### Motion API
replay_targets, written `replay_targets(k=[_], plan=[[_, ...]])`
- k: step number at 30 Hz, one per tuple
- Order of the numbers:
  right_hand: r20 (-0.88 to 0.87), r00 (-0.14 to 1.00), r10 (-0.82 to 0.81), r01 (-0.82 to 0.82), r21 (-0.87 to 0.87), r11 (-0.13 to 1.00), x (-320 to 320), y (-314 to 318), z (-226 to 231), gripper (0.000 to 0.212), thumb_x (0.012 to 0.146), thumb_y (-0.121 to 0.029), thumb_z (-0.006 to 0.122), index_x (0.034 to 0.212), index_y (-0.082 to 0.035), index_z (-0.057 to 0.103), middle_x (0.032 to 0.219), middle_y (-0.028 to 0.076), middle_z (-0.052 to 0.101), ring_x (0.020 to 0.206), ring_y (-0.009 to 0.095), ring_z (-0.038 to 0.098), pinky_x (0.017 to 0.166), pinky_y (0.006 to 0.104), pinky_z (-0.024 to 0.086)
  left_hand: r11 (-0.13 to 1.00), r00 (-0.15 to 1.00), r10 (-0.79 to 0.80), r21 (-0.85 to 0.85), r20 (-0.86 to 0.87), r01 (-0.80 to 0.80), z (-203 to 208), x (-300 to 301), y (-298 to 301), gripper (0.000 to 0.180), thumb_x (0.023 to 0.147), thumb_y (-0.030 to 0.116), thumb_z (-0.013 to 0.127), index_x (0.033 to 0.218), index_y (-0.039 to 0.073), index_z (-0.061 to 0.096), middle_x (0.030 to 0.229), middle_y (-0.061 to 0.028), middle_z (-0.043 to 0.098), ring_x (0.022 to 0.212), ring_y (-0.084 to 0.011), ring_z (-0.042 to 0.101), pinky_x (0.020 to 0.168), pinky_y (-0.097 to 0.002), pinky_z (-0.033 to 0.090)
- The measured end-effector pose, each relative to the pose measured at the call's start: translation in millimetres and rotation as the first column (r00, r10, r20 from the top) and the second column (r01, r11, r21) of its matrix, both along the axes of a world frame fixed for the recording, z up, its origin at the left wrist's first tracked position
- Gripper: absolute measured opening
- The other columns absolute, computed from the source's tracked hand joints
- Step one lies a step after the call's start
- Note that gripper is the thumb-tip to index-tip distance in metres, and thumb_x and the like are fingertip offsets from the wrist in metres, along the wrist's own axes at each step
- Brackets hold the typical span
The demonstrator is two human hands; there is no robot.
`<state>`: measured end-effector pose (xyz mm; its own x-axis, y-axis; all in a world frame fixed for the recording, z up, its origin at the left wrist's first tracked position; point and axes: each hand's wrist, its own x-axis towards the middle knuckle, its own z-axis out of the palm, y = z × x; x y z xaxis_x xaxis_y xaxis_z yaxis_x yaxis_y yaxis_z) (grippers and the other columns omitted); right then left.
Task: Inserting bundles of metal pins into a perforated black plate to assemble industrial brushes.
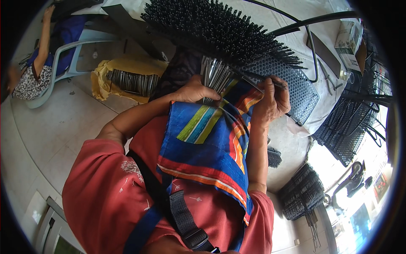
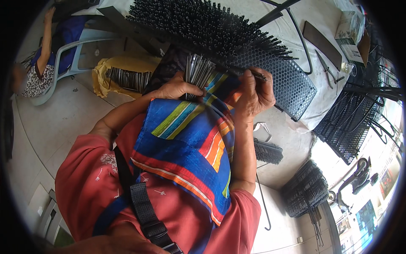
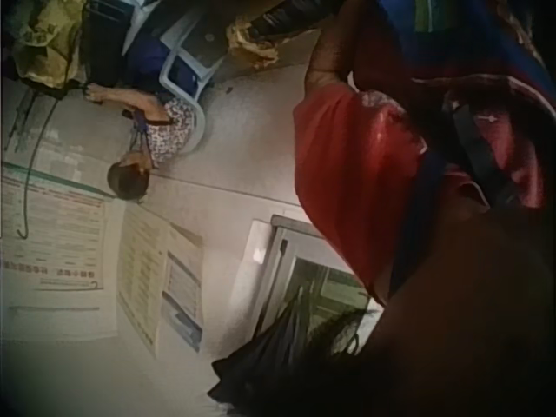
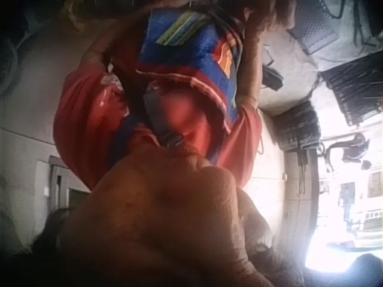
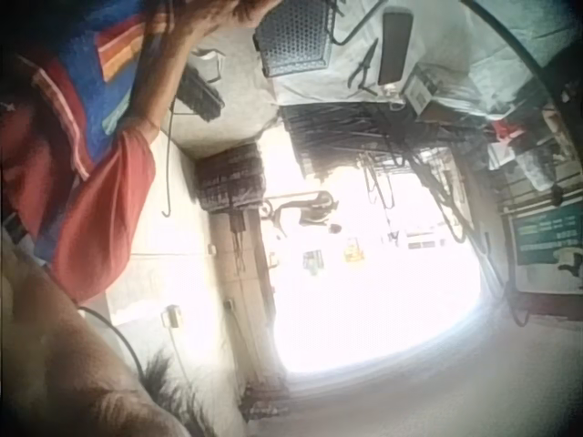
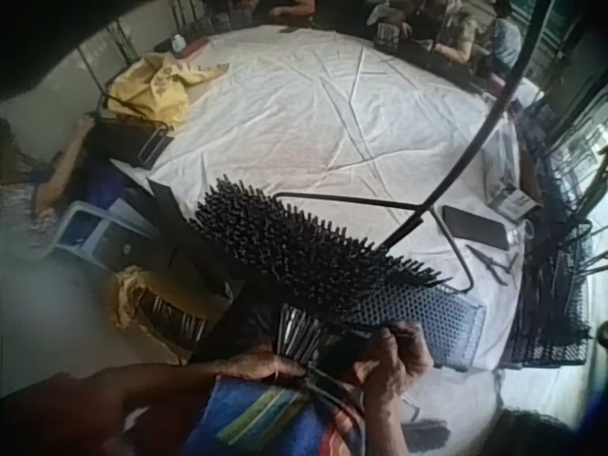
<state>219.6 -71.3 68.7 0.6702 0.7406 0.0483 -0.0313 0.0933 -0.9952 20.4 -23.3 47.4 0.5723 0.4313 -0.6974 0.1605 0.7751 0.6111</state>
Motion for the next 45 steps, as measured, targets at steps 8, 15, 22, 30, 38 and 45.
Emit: replay_targets(k=[8, 15, 22, 30, 38, 45], plan=[[0.246, 0.969, 0.023, -0.033, 0.038, 0.999, 1, 6, 1, 0.010, 0.083, 0.008, 0.063, 0.091, 0.002, 0.066, 0.083, 0.005, 0.064, 0.066, 0.009, 0.060, 0.061, 0.0199, 0.049, 0.994, 0.991, 0.089, -0.074, 0.096, -0.082, -9, -2, -1, 0.013, 0.074, 0.001, 0.070, 0.087, -0.001, 0.068, 0.082, -0.0114, 0.069, 0.076, -0.0183, 0.067, 0.075, -0.0315, 0.052], [0.363, 0.932, 0.017, -0.026, 0.018, 1.000, 4, 9, 4, 0.010, 0.081, 0.010, 0.064, 0.087, 0.003, 0.067, 0.084, 0.005, 0.064, 0.065, 0.009, 0.059, 0.060, 0.0198, 0.047, 0.986, 0.989, 0.117, -0.131, 0.095, -0.104, -11, 0, 1, 0.015, 0.074, -0.002, 0.070, 0.088, -0.004, 0.066, 0.080, -0.0121, 0.069, 0.073, -0.0190, 0.067, 0.072, -0.0313, 0.054], [0.471, 0.878, 0.082, -0.061, -0.059, 0.996, 1, 12, 2, 0.016, 0.073, 0.010, 0.070, 0.085, 0.001, 0.068, 0.085, 0.007, 0.066, 0.073, 0.012, 0.062, 0.065, 0.0225, 0.049, 0.988, 0.990, 0.101, -0.129, 0.096, -0.088, -13, -1, -1, 0.028, 0.078, -0.001, 0.069, 0.104, -0.003, 0.059, 0.084, -0.0131, 0.067, 0.073, -0.0202, 0.067, 0.068, -0.0320, 0.055], [0.615, 0.776, 0.139, -0.044, -0.167, 0.985, -10, 17, 14, 0.018, 0.073, 0.006, 0.073, 0.089, -0.001, 0.070, 0.084, 0.006, 0.065, 0.067, 0.010, 0.062, 0.060, 0.0222, 0.050, 0.997, 0.994, 0.018, 0.074, 0.109, -0.026, -13, -5, 0, 0.019, 0.074, 0.005, 0.072, 0.091, 0.000, 0.067, 0.081, -0.0090, 0.069, 0.076, -0.0168, 0.067, 0.077, -0.0304, 0.053], [0.705, 0.690, 0.167, -0.025, -0.208, 0.978, 2, 12, 16, 0.028, 0.074, 0.002, 0.074, 0.101, -0.002, 0.069, 0.090, 0.009, 0.064, 0.066, 0.014, 0.062, 0.061, 0.0252, 0.051, 0.988, 0.953, 0.081, 0.100, 0.292, -0.114, -1, -11, 8, 0.027, 0.075, -0.001, 0.066, 0.100, -0.002, 0.059, 0.083, -0.0132, 0.065, 0.073, -0.0205, 0.065, 0.069, -0.0329, 0.054], [0.920, 0.383, 0.083, 0.465, -0.269, 0.844, 153, -60, -29, 0.051, 0.075, -0.017, 0.078, 0.119, -0.001, 0.059, 0.116, 0.018, 0.061, 0.108, 0.035, 0.057, 0.096, 0.0437, 0.044, 0.797, 0.752, 0.582, -0.032, 0.310, -0.603, 5, -45, 22, 0.032, 0.072, -0.002, 0.067, 0.103, 0.000, 0.058, 0.084, -0.0130, 0.065, 0.075, -0.0252, 0.065, 0.072, -0.0379, 0.054]])
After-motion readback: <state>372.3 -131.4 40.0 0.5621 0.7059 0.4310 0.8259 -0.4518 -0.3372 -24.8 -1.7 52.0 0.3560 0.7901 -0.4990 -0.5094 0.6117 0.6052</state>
